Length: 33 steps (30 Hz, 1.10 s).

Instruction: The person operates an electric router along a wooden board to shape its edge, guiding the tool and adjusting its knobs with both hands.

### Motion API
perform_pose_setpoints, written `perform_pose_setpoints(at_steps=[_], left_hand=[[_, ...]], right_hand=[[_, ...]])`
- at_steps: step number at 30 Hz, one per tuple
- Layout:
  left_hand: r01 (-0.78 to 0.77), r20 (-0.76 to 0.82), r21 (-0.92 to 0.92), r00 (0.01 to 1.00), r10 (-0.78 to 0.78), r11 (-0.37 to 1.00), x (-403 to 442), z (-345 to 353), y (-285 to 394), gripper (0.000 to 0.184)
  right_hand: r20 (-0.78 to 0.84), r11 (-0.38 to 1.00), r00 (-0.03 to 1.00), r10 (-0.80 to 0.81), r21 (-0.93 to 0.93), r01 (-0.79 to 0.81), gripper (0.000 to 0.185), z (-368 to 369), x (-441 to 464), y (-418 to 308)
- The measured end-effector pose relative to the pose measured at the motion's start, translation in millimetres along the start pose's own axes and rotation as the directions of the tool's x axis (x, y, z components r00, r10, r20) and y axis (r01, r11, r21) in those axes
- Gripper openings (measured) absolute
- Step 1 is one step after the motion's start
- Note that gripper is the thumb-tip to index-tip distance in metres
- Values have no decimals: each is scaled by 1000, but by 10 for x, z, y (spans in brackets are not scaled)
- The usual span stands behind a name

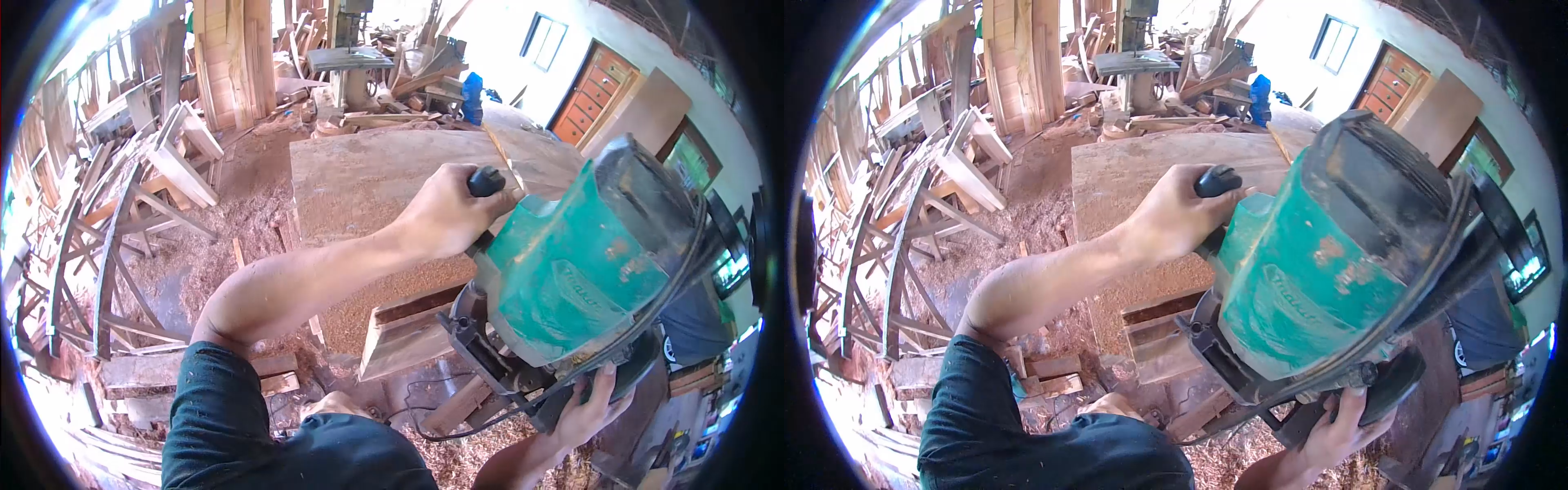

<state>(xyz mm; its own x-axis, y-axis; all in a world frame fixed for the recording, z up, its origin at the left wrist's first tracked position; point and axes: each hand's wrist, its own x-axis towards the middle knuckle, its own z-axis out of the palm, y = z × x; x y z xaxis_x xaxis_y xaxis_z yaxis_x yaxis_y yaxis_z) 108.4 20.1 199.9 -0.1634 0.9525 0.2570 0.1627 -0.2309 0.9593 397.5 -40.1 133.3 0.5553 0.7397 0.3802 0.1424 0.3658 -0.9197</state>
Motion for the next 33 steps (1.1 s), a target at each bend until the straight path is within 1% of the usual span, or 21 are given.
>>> perform_pose_setpoints(at_steps=[1,4,6,7,9,12,13,17,19,22,24,25,26,27,28,29,32,33], left_hand=[[-7,-11,14,1000,7,1000,-50,-54,10,29],[-11,-42,25,999,12,1000,-195,-264,-6,31],[-25,-44,2,999,25,1000,-253,-425,9,35],[-50,-32,-23,998,49,999,-272,-515,-28,33],[-88,6,-80,996,88,993,-309,-683,-79,27],[-82,63,-63,994,86,995,-300,-865,-99,27],[-115,74,-43,990,118,992,-296,-914,-104,27],[-100,106,-47,989,104,994,-299,-1047,134,28],[-118,100,-71,987,124,990,-226,-1033,90,32],[-115,79,-61,990,120,991,-229,-1057,74,30],[-143,80,-65,986,148,988,-190,-1132,50,28],[-145,87,-75,985,151,987,-162,-1170,-8,28],[-140,93,-86,985,148,986,-166,-1189,-57,28],[-103,89,-73,990,109,992,-176,-1215,-50,28],[-115,94,-69,988,121,991,-157,-1218,-83,29],[-128,98,-67,986,134,989,-128,-1217,-130,29],[-136,111,-50,984,141,989,-75,-1216,-161,31],[-132,117,-42,984,136,990,-60,-1216,-163,32]], right_hand=[[7,998,999,44,49,-44,60,26,-58,-58],[42,992,995,85,87,-89,58,107,-272,-192],[42,992,998,53,116,-57,57,186,-461,-296],[28,990,999,33,137,-36,57,241,-568,-356],[-63,982,998,-14,185,25,54,415,-820,-535],[-149,989,989,-9,147,31,53,543,-1005,-633],[-148,987,989,-5,157,28,51,542,-1079,-643],[-198,997,977,-76,-24,73,50,537,-1245,-698],[-120,998,991,-57,0,58,30,453,-1281,-685],[-18,997,997,-80,-1,80,38,387,-1328,-613],[39,986,998,-41,164,34,48,598,-1370,-836],[-5,988,1000,-24,151,25,56,692,-1427,-856],[-21,990,1000,-13,137,16,55,727,-1469,-840],[-37,992,999,-8,128,13,53,766,-1496,-823],[-52,993,999,-7,120,13,52,788,-1504,-808],[33,992,999,-42,120,38,50,756,-1467,-791],[-88,984,993,-76,152,88,46,872,-1485,-790],[-106,984,991,-79,148,94,45,893,-1485,-780]])
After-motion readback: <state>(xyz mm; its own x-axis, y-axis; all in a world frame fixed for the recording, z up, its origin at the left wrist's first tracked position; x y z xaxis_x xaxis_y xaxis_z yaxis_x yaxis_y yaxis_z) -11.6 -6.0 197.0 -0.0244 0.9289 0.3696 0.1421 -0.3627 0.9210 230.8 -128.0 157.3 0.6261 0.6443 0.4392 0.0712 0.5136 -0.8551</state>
